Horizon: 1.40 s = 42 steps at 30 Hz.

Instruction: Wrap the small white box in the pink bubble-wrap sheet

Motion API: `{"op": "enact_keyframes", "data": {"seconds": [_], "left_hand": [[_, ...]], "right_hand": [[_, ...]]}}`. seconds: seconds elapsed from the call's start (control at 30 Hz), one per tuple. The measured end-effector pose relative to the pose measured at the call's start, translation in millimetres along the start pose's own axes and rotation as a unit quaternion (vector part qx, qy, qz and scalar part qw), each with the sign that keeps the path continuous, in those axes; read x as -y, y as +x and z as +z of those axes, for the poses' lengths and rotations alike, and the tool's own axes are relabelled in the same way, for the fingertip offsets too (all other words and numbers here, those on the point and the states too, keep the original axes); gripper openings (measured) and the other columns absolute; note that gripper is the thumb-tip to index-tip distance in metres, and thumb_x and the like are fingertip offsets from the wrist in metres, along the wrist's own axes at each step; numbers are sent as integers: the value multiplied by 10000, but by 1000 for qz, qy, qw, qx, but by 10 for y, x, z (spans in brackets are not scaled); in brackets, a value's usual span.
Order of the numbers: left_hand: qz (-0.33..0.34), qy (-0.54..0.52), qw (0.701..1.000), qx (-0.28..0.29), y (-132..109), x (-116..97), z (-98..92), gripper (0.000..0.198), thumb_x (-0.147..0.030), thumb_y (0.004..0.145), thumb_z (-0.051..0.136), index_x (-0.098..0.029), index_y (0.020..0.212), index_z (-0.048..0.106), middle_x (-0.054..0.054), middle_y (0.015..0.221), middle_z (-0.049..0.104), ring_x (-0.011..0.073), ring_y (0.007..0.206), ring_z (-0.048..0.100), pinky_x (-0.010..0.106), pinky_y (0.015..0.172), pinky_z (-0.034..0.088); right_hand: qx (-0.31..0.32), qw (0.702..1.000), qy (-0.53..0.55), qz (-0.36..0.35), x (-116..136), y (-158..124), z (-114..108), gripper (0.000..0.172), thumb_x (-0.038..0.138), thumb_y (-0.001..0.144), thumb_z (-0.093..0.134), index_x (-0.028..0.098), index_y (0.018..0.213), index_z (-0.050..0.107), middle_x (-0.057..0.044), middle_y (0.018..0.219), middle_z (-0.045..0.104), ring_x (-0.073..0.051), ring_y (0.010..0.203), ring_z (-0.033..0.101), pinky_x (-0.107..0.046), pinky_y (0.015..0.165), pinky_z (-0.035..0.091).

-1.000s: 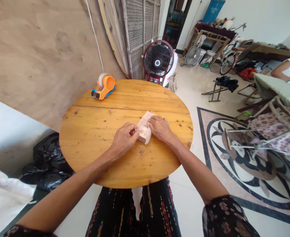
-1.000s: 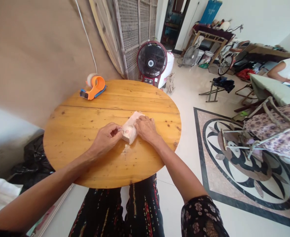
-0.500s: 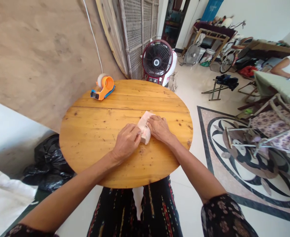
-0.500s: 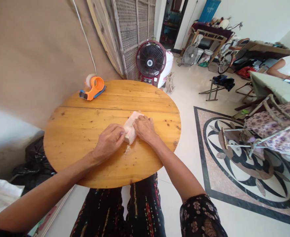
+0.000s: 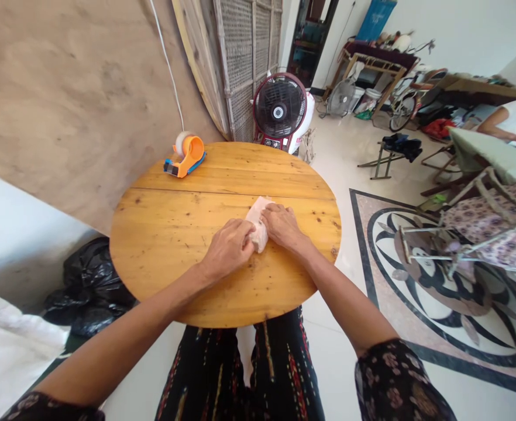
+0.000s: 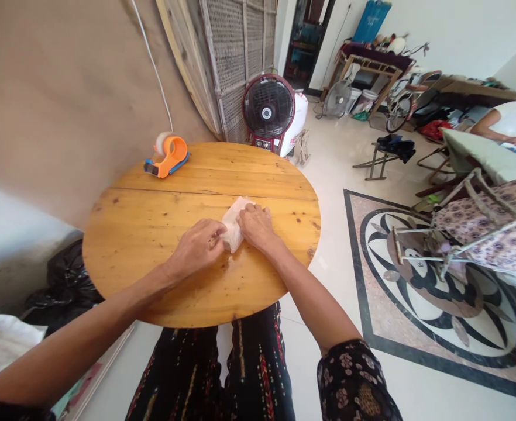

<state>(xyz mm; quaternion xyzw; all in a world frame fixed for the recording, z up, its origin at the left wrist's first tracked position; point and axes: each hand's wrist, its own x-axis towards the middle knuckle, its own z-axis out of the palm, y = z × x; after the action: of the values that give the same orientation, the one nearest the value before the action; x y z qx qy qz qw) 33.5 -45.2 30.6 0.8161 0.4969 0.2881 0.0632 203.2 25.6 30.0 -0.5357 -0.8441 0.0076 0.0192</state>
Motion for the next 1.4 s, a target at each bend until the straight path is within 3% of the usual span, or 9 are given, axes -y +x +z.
{"op": "enact_keyframes", "data": {"seconds": [0.13, 0.27, 0.47, 0.63, 0.9, 1.0, 1.17, 1.3, 1.4], "left_hand": [[-45, 26, 997, 52, 95, -194, -111, 92, -273, 757, 581, -191, 790, 555, 56, 821, 623, 225, 822, 570, 322, 704, 441], [-74, 75, 992, 69, 188, -300, -84, 313, -471, 809, 565, -186, 679, 563, 84, 778, 600, 263, 866, 571, 332, 684, 436], [-100, 53, 991, 77, 237, -200, -7, 205, -223, 793, 480, -186, 595, 519, 55, 685, 562, 202, 721, 548, 292, 598, 355], [-142, -5, 987, 72, 249, -200, -32, 186, -203, 732, 473, -189, 549, 449, 23, 630, 542, 156, 597, 482, 282, 569, 311], [-215, -60, 971, 89, 289, -210, -96, 148, -208, 687, 497, -190, 544, 462, -16, 538, 503, 128, 518, 435, 263, 529, 273], [-207, -92, 971, 82, 289, -168, -93, 23, -197, 683, 517, -193, 663, 509, -27, 593, 542, 132, 549, 474, 255, 538, 307], [-176, -170, 965, 96, 259, -64, -70, 355, -164, 714, 500, -220, 1064, 517, -53, 701, 583, 121, 579, 513, 237, 559, 357], [-140, -159, 971, 111, 258, -23, -81, 354, -154, 739, 481, -219, 1081, 544, -53, 675, 554, 119, 572, 482, 235, 560, 354], [-114, -151, 975, 113, 279, 3, -91, 243, -140, 737, 476, -196, 931, 612, -33, 669, 555, 121, 601, 484, 232, 572, 362]], "right_hand": [[1, 1000, -8, -1, 6, 15, 5, 382, 301, 997, 295, 174, 1040, 652, -135, 1206, 603, -279, 1083, 525, -418, 846, 364], [8, 1000, -3, 10, 11, 4, -6, 351, 293, 989, 324, 168, 1057, 646, -138, 1209, 600, -278, 1099, 517, -420, 860, 370], [-29, 999, 28, 2, -4, -55, 26, 381, 335, 1000, 300, 168, 1085, 632, -131, 1231, 593, -263, 1101, 515, -401, 873, 376], [-50, 997, 53, 3, -35, -51, 75, 383, 337, 998, 301, 178, 1097, 635, -116, 1263, 587, -260, 1121, 514, -400, 892, 369], [-61, 993, 97, 11, -65, -40, 108, 390, 327, 1005, 283, 205, 1126, 633, -91, 1299, 576, -226, 1160, 502, -375, 910, 341], [-73, 992, 99, 14, -50, -41, 127, 375, 333, 1002, 305, 203, 1117, 637, -89, 1293, 581, -225, 1165, 498, -374, 918, 331], [-68, 994, 85, 16, -33, -28, 148, 372, 356, 998, 324, 200, 1128, 635, -98, 1305, 574, -230, 1169, 497, -381, 920, 329], [-67, 994, 86, 22, -35, -18, 147, 367, 375, 991, 350, 201, 1136, 640, -98, 1314, 577, -235, 1173, 498, -381, 931, 328], [-70, 993, 95, 23, -42, -13, 142, 348, 372, 978, 389, 198, 1132, 648, -97, 1309, 585, -242, 1178, 500, -382, 932, 333]]}}
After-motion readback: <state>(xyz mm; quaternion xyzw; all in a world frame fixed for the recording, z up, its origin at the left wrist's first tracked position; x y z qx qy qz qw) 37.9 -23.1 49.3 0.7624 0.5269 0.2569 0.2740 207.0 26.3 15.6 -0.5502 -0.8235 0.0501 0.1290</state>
